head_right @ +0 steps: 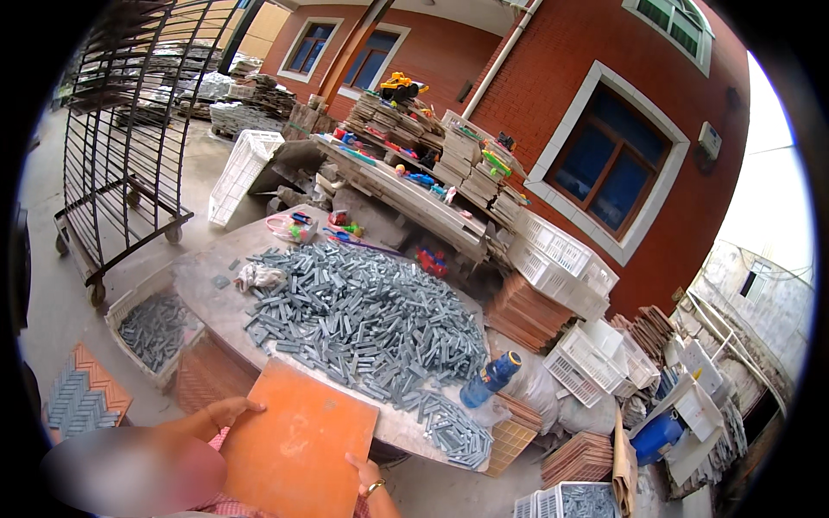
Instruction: The person arranges small rectangular tiles by hand onto a square board to form a herringbone pattern. They repeatedly pick tiles from a nearby pile, place them on the board, and adjust alignment. Completed boards are set aside on a nearby surface.
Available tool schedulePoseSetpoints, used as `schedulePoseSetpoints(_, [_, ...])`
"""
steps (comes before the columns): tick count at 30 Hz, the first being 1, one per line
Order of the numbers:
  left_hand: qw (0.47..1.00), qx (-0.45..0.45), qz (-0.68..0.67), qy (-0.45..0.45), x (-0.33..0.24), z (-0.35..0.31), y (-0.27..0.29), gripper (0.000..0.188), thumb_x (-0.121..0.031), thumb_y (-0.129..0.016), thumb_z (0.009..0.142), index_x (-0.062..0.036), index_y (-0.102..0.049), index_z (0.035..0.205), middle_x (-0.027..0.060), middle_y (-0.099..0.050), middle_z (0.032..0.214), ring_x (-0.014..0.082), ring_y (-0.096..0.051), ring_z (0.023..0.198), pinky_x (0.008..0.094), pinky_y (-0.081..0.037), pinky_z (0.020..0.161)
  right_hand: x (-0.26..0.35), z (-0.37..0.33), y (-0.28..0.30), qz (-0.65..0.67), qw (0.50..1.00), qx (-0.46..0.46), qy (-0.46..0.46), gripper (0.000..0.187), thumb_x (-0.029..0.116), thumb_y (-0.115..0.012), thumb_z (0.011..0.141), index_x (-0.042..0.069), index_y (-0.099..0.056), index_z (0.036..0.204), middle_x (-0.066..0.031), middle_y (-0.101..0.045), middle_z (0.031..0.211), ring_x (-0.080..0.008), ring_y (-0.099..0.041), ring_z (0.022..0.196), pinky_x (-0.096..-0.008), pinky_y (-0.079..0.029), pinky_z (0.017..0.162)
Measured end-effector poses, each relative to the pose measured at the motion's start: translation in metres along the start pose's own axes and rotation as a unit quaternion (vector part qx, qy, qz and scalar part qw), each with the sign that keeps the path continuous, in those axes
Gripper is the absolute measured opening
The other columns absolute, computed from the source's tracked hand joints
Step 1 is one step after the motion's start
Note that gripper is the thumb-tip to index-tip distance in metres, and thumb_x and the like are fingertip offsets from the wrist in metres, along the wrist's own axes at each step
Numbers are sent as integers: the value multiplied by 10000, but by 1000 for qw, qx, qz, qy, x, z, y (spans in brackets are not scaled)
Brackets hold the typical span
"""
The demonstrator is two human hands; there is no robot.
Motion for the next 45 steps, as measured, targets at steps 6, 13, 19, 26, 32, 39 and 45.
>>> schedulePoseSetpoints(6, [1000, -10, 0, 23, 0, -4, 5, 351, -175, -668, 796, -4, -587, 1092, 111, -632, 1044, 224, -602, 941, 363, -461, 859, 116, -50, -85, -591, 637, -245, 430, 419, 208, -682, 745, 33, -551, 1103, -187, -549, 1145, -327, -513, 1078, -392, -429, 896])
schedulePoseSetpoints(13, [999, 10, -1, -31, -4, -5, -4, 348, -196, -675, 799, -4, -597, 1079, 114, -628, 1051, 217, -605, 928, 364, -474, 831, 133, 45, -117, -650, 635, -77, 409, 287, 179, -680, 708, 42, -609, 951, -133, -580, 1024, -319, -540, 952, -398, -439, 854])
schedulePoseSetpoints(19, [1000, 19, -16, -9, 7, 6, 9, 389, -199, -678, 800, 16, -579, 1109, 141, -624, 1047, 261, -602, 943, 398, -469, 847, 155, 53, -126, -626, 732, 37, 267, 173, 107, -669, 708, 56, -605, 860, -106, -568, 900, -277, -571, 864, -353, -463, 773])
schedulePoseSetpoints(26, [999, 32, -22, -21, 5, -2, -2, 406, -204, -683, 794, 18, -574, 1116, 144, -623, 1051, 275, -605, 935, 401, -468, 853, 151, 62, -118, -640, 697, 39, 322, 72, 118, -578, 762, 53, -574, 792, -128, -555, 880, -302, -551, 840, -376, -446, 735])
schedulePoseSetpoints(32, [999, 5, -21, -34, 5, -4, 2, 405, -199, -669, 803, 19, -565, 1128, 148, -612, 1084, 277, -603, 941, 413, -456, 873, 144, 52, -113, -646, 640, 38, 414, 53, 90, -529, 775, 37, -532, 781, -157, -549, 860, -337, -517, 855, -384, -428, 748])
schedulePoseSetpoints(39, [999, 44, -19, -4, 3, -2, -1, 401, -205, -651, 821, 26, -557, 1135, 150, -604, 1099, 277, -596, 966, 420, -472, 853, 124, 32, -72, -528, 691, 47, 492, 76, 52, -538, 778, 45, -505, 846, -144, -567, 834, -328, -551, 828, -408, -442, 732])
schedulePoseSetpoints(45, [998, 20, -22, -55, 6, -2, 4, 404, -203, -671, 807, 29, -567, 1120, 155, -612, 1077, 272, -606, 943, 423, -481, 837, 124, -56, -15, -519, 742, -205, 372, 120, 99, -614, 751, 22, -548, 816, -119, -620, 730, -270, -607, 619, -321, -484, 590])
Point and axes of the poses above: each hand's wrist, its own z-axis towards the middle knuckle, its own y-axis out of the back of the hand, x = y × z, the point moved 4 cm from there along z, towards the middle knuckle
